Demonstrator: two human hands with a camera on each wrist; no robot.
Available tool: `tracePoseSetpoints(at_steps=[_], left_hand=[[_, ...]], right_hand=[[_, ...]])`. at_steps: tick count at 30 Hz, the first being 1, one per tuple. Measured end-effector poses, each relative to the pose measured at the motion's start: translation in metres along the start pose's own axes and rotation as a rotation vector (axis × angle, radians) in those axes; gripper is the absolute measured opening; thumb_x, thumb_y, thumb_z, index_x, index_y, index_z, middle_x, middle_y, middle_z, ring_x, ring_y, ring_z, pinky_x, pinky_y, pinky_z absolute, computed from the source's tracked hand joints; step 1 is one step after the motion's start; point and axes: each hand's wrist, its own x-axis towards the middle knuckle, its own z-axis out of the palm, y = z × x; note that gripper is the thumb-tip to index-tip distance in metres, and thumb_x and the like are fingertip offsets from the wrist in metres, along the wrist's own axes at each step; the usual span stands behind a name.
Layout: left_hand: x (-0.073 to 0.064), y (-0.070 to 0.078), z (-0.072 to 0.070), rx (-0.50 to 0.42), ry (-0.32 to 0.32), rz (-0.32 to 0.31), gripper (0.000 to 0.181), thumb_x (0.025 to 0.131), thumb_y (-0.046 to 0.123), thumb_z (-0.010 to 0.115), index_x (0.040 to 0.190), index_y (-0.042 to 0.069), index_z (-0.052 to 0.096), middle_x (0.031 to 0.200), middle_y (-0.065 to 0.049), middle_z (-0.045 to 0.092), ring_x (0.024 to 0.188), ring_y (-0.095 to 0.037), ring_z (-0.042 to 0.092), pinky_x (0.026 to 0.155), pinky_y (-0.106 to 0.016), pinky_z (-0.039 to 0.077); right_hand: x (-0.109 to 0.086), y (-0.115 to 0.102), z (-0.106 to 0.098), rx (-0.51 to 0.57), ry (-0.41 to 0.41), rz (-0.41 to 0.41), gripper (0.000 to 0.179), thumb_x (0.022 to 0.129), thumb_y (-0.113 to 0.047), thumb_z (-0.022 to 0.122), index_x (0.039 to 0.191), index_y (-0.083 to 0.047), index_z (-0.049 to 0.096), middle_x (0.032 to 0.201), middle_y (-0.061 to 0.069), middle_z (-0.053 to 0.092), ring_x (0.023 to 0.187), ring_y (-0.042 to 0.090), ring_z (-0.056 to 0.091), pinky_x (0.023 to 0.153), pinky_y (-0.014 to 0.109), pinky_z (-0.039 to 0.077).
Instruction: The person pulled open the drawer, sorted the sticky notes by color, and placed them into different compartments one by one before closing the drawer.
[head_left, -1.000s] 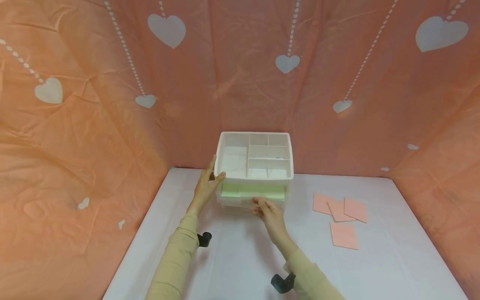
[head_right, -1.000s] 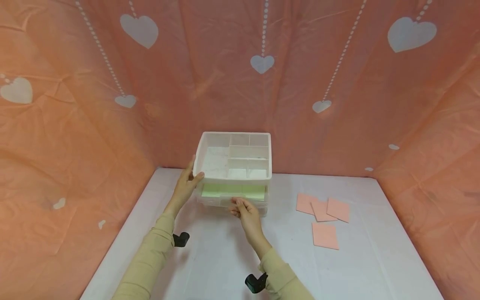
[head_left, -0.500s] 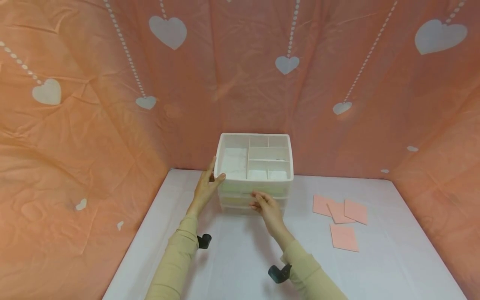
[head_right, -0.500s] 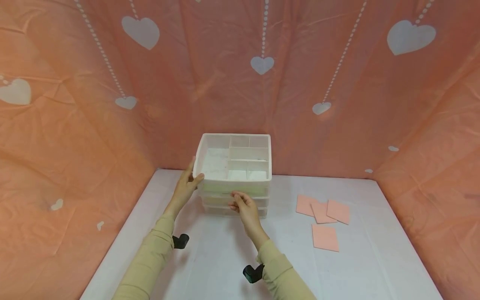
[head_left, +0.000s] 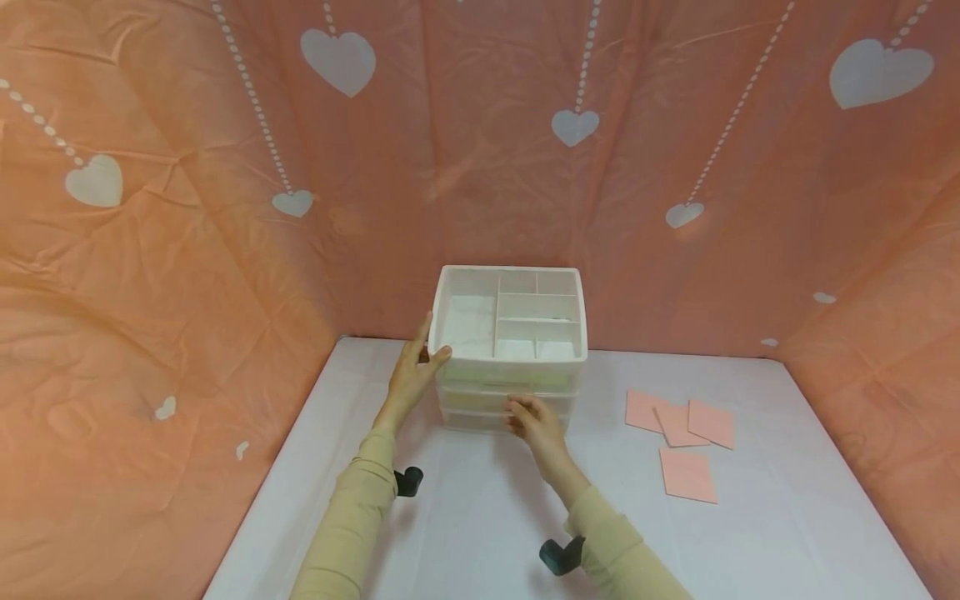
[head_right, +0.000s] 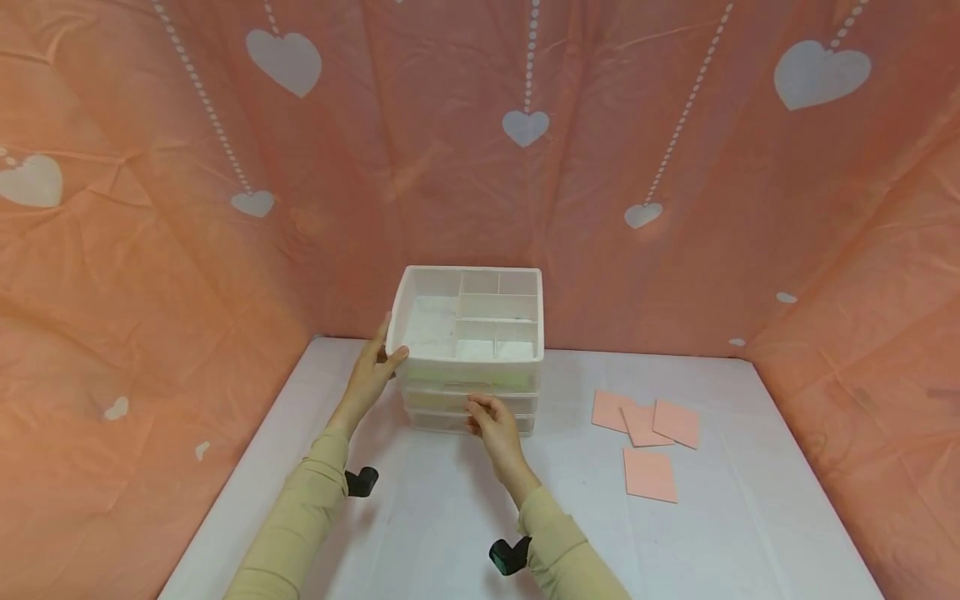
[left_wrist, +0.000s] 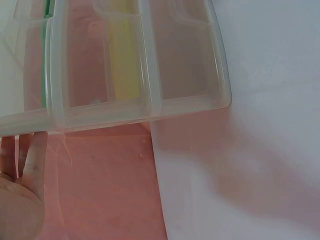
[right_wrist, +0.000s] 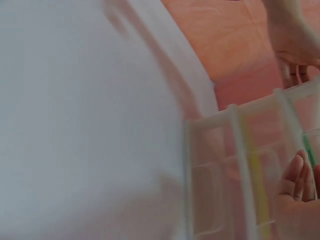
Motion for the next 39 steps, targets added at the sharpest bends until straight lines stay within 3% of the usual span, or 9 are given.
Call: tracePoseSetpoints(at_steps=[4, 10, 15, 20, 25, 29, 36, 39], left_hand=[[0.0, 0.0, 0.0, 0.003, 0.0, 0.002, 0.069, 0.091, 0.041, 0.057, 0.147, 0.041, 0.018, 0.103, -0.01, 0.044, 0.093, -0.021, 0.049, 0.083, -0.034, 0.037], [0.0, 0.0, 0.001, -0.003, -0.011, -0.003, 0.068, 0.09, 0.044, 0.056, 0.147, 0.042, 0.017, 0.108, -0.01, 0.044, 0.097, -0.021, 0.049, 0.086, -0.037, 0.038], [0.0, -0.001, 0.001, -0.007, -0.019, -0.004, 0.069, 0.09, 0.048, 0.055, 0.148, 0.041, 0.017, 0.11, -0.01, 0.044, 0.098, -0.022, 0.049, 0.087, -0.041, 0.038], [0.0, -0.001, 0.002, -0.008, -0.022, -0.009, 0.069, 0.09, 0.047, 0.054, 0.147, 0.043, 0.015, 0.109, -0.01, 0.044, 0.098, -0.022, 0.049, 0.088, -0.044, 0.038], [-0.001, -0.001, 0.001, -0.002, -0.013, -0.019, 0.069, 0.091, 0.044, 0.055, 0.147, 0.042, 0.016, 0.107, -0.01, 0.044, 0.096, -0.022, 0.049, 0.086, -0.04, 0.038], [0.0, -0.001, 0.001, 0.01, -0.006, -0.019, 0.068, 0.091, 0.045, 0.055, 0.147, 0.042, 0.016, 0.105, -0.009, 0.044, 0.096, -0.02, 0.048, 0.085, -0.036, 0.037], [0.0, 0.001, 0.001, -0.006, 0.001, -0.022, 0.069, 0.091, 0.044, 0.056, 0.147, 0.041, 0.017, 0.104, -0.009, 0.044, 0.095, -0.022, 0.048, 0.084, -0.035, 0.036], [0.001, 0.001, 0.0, 0.004, -0.002, -0.033, 0.069, 0.091, 0.044, 0.055, 0.147, 0.042, 0.016, 0.105, -0.009, 0.044, 0.096, -0.022, 0.048, 0.084, -0.035, 0.035]], right_hand=[[0.0, 0.011, -0.003, 0.013, 0.003, 0.057, 0.036, 0.095, -0.016, 0.052, 0.118, 0.012, 0.052, 0.105, 0.013, 0.062, 0.078, 0.007, 0.06, 0.075, 0.021, 0.052], [0.001, 0.02, -0.005, 0.051, -0.002, 0.113, 0.04, 0.098, -0.019, 0.047, 0.124, 0.012, 0.047, 0.127, 0.025, 0.051, 0.086, 0.011, 0.063, 0.081, 0.022, 0.052], [0.005, 0.021, -0.005, 0.163, -0.007, 0.134, 0.043, 0.098, -0.02, 0.047, 0.128, 0.011, 0.041, 0.137, 0.025, 0.043, 0.093, 0.015, 0.063, 0.088, 0.026, 0.051], [0.004, 0.024, -0.007, 0.227, -0.013, 0.138, 0.043, 0.098, -0.023, 0.047, 0.126, 0.009, 0.043, 0.12, 0.014, 0.056, 0.087, 0.01, 0.062, 0.085, 0.023, 0.051], [0.002, 0.026, -0.009, 0.259, -0.009, 0.168, 0.028, 0.098, -0.026, 0.048, 0.108, -0.001, 0.057, 0.099, -0.003, 0.063, 0.088, 0.009, 0.064, 0.084, 0.023, 0.051], [0.001, 0.027, -0.011, 0.253, -0.008, 0.178, 0.026, 0.097, -0.026, 0.049, 0.106, -0.004, 0.06, 0.1, -0.003, 0.065, 0.09, 0.009, 0.064, 0.084, 0.023, 0.051], [-0.007, 0.025, -0.013, 0.229, -0.019, 0.192, 0.038, 0.095, -0.018, 0.053, 0.12, 0.009, 0.051, 0.108, 0.008, 0.065, 0.088, 0.011, 0.064, 0.082, 0.022, 0.052], [-0.011, 0.024, -0.014, 0.221, -0.039, 0.199, 0.041, 0.094, -0.019, 0.054, 0.122, 0.01, 0.05, 0.107, 0.005, 0.065, 0.091, 0.012, 0.064, 0.083, 0.022, 0.051]])
